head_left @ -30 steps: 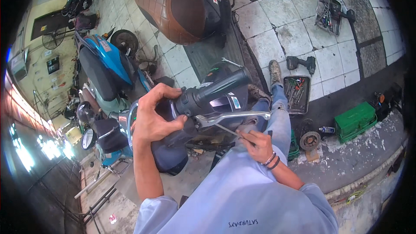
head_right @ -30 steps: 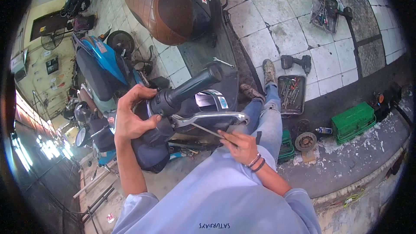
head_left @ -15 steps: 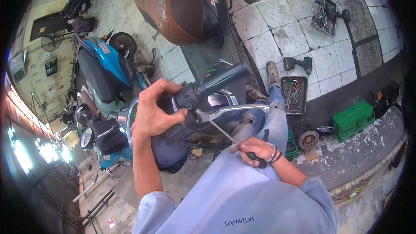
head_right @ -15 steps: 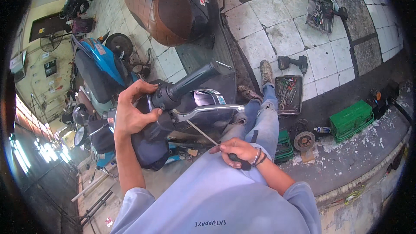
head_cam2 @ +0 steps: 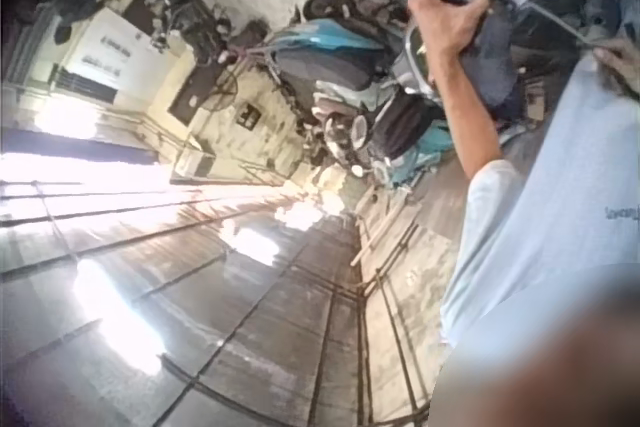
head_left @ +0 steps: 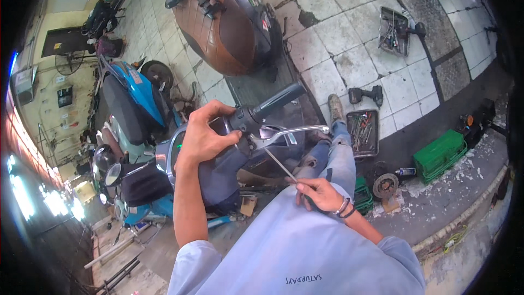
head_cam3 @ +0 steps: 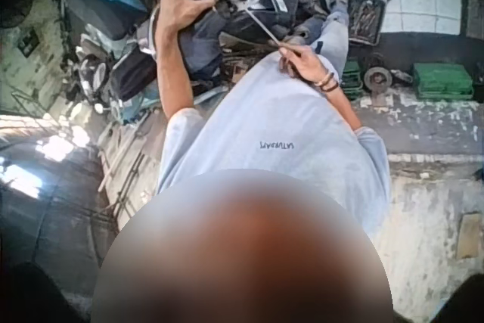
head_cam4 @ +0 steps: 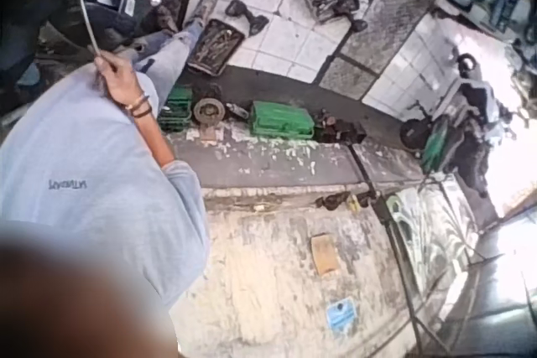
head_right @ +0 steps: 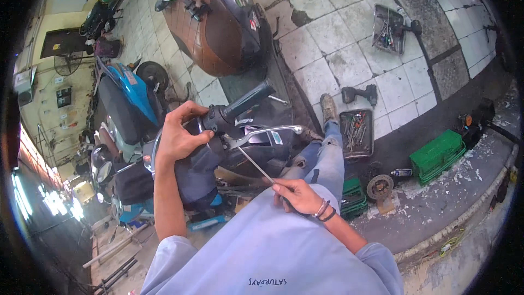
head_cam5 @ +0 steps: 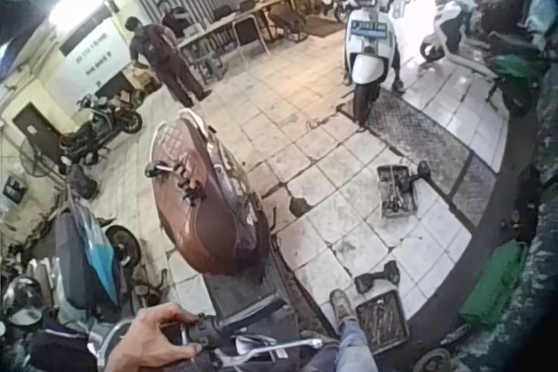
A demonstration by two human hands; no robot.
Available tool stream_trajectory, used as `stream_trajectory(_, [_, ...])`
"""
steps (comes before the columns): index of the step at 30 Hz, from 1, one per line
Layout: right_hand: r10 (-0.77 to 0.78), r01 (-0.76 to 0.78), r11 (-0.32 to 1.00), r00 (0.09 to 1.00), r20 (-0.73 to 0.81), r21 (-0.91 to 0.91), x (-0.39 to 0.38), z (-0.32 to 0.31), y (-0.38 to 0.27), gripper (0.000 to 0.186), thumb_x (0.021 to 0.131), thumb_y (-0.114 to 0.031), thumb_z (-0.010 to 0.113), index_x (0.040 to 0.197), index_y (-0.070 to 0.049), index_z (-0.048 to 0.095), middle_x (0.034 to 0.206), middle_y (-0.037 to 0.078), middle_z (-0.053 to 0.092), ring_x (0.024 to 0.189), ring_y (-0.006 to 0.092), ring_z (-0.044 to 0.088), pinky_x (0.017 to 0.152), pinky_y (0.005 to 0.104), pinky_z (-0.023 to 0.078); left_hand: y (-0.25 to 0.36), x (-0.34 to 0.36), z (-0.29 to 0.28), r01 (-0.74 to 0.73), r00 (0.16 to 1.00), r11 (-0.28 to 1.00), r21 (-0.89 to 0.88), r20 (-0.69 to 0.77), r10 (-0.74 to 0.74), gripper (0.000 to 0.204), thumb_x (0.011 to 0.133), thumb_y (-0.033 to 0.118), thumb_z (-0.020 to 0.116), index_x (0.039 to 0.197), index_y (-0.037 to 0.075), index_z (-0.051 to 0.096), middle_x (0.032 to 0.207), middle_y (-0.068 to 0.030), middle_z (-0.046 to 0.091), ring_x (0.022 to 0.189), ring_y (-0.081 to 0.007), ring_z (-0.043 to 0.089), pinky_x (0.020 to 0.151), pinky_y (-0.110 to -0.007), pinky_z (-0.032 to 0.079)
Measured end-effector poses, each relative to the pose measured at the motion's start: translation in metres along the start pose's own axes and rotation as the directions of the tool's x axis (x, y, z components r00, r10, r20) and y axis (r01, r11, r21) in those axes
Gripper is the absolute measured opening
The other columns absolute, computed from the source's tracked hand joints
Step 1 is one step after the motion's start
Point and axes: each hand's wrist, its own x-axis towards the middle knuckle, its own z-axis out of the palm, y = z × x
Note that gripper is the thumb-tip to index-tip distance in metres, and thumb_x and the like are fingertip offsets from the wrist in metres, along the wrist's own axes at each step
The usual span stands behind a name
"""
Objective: The person uses a screwdriver to loosen and remove screws from the handlebar and front panel of a scooter, periodically testing the brake lever.
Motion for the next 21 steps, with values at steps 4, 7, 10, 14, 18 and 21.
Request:
stream_trajectory(4, [-0.166, 0.175, 0.973, 0.984, -0.068, 0.153, -0.005, -0.012, 0.010, 0.049, 0.097, -0.010, 0.081, 0.141, 0.003, 0.063, 0.095, 0.006, 0.072, 0.078, 0.0123, 0.068, 0.062, 0.0290, 0.057, -0.007, -0.001, 0.000, -0.033, 0.999, 0.999, 0.004, -0.030, 0.034, 0.048, 0.070, 0.017, 0.089, 0.111, -0.004, 0.075, 0.105, -0.0160, 0.078, 0.102, -0.0256, 0.075, 0.096, -0.037, 0.056])
stream_trajectory(7, [-0.114, 0.107, 0.990, 0.990, -0.083, -0.087, -0.001, -0.014, 0.014, 0.028, 0.107, -0.021, 0.072, 0.121, 0.004, 0.078, 0.087, 0.005, 0.072, 0.078, 0.0133, 0.070, 0.069, 0.0315, 0.059, -0.008, 0.001, 0.000, -0.031, 1.000, 0.999, 0.024, 0.000, 0.031, 0.050, 0.071, 0.020, 0.090, 0.113, -0.002, 0.075, 0.109, -0.0166, 0.077, 0.102, -0.0278, 0.074, 0.095, -0.038, 0.057])
stream_trajectory(10, [-0.189, 0.157, 0.950, 0.977, -0.097, -0.270, 0.000, -0.006, 0.020, 0.038, 0.113, -0.026, 0.064, 0.144, -0.004, 0.071, 0.086, 0.003, 0.072, 0.074, 0.0101, 0.068, 0.071, 0.0292, 0.057, 0.005, -0.005, -0.004, -0.028, 1.000, 1.000, 0.000, -0.008, 0.028, 0.050, 0.073, 0.019, 0.090, 0.115, -0.002, 0.076, 0.107, -0.0178, 0.078, 0.103, -0.0279, 0.074, 0.096, -0.038, 0.058])
stream_trajectory(14, [-0.258, 0.185, 0.926, 0.946, -0.194, -0.328, 0.003, -0.008, 0.028, 0.046, 0.110, -0.025, 0.070, 0.153, -0.009, 0.064, 0.085, 0.001, 0.070, 0.073, 0.0090, 0.066, 0.066, 0.0272, 0.056, 0.004, -0.004, -0.005, 0.028, 0.999, 1.000, -0.009, 0.044, -0.028, 0.055, 0.074, 0.025, 0.090, 0.119, -0.003, 0.076, 0.115, -0.0209, 0.079, 0.109, -0.0299, 0.076, 0.100, -0.039, 0.058])
stream_trajectory(18, [-0.331, 0.301, 0.932, 0.934, -0.138, -0.201, 0.001, -0.023, 0.043, 0.052, 0.100, -0.017, 0.082, 0.147, -0.004, 0.065, 0.098, 0.001, 0.073, 0.085, 0.0102, 0.068, 0.074, 0.0275, 0.057, 0.003, -0.006, -0.006, 0.016, 1.000, 1.000, 0.001, 0.019, -0.016, 0.051, 0.076, 0.024, 0.091, 0.118, -0.001, 0.076, 0.113, -0.0168, 0.079, 0.105, -0.0269, 0.074, 0.098, -0.038, 0.057])
stream_trajectory(21, [-0.222, 0.211, 0.963, 0.974, -0.053, -0.166, 0.003, -0.033, 0.043, 0.047, 0.101, -0.018, 0.081, 0.140, 0.005, 0.067, 0.105, 0.004, 0.077, 0.093, 0.0124, 0.073, 0.086, 0.0287, 0.058, 0.008, -0.007, -0.010, 0.017, 0.999, 0.999, 0.047, 0.033, -0.018, 0.053, 0.076, 0.026, 0.090, 0.119, -0.001, 0.076, 0.115, -0.0182, 0.078, 0.109, -0.0290, 0.074, 0.100, -0.039, 0.057])
